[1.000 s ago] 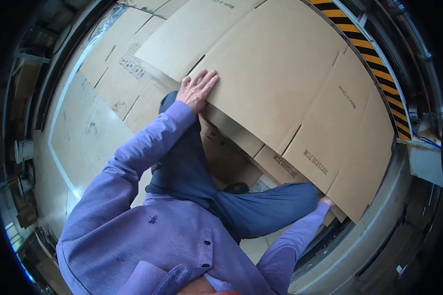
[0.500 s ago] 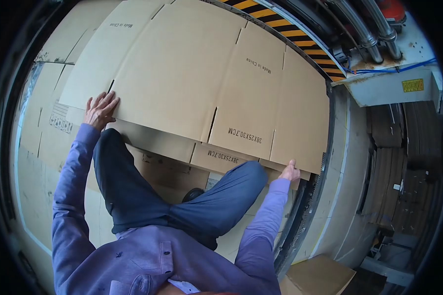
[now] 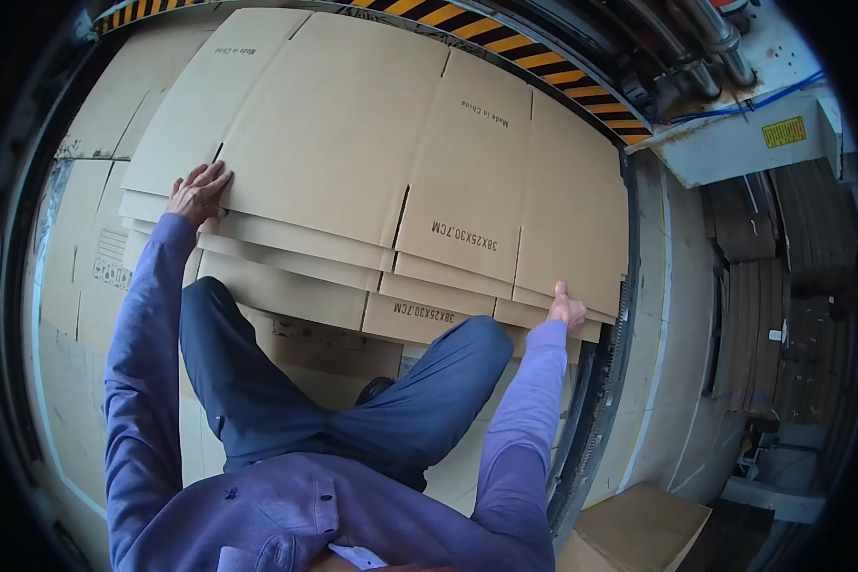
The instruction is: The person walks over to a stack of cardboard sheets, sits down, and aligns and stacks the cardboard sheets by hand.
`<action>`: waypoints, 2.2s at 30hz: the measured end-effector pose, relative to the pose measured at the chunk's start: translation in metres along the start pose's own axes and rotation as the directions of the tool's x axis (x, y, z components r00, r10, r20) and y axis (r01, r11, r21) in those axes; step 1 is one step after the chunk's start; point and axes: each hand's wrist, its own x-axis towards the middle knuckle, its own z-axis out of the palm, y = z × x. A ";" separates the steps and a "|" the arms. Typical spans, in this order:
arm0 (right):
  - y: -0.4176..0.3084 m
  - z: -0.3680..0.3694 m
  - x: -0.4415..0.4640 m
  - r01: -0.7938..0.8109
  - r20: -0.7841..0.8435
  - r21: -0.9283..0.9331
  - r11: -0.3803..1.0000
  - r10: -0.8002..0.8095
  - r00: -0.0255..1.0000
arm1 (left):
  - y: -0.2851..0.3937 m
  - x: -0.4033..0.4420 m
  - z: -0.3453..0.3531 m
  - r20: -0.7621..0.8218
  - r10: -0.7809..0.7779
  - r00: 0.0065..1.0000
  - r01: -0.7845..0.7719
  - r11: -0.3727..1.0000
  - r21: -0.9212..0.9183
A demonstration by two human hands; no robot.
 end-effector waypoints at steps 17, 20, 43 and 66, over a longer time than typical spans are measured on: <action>0.025 0.043 0.016 -0.249 0.062 0.780 0.575 0.325 0.944 | 0.001 -0.003 0.037 -0.272 -0.285 0.919 0.260 0.957 -0.126; 0.043 0.052 0.019 -0.300 -0.049 0.566 0.768 0.395 0.918 | -0.005 -0.019 0.080 -0.564 -0.351 0.748 0.336 0.932 -0.134; -0.027 0.015 0.038 -0.447 0.445 0.503 0.739 0.222 0.867 | -0.038 0.074 0.051 0.365 -0.690 0.625 0.306 -0.213 -0.928; 0.057 -0.012 0.019 -0.656 0.652 0.538 0.529 0.231 0.722 | -0.016 -0.044 0.058 0.444 -0.587 0.677 0.348 -0.276 -0.896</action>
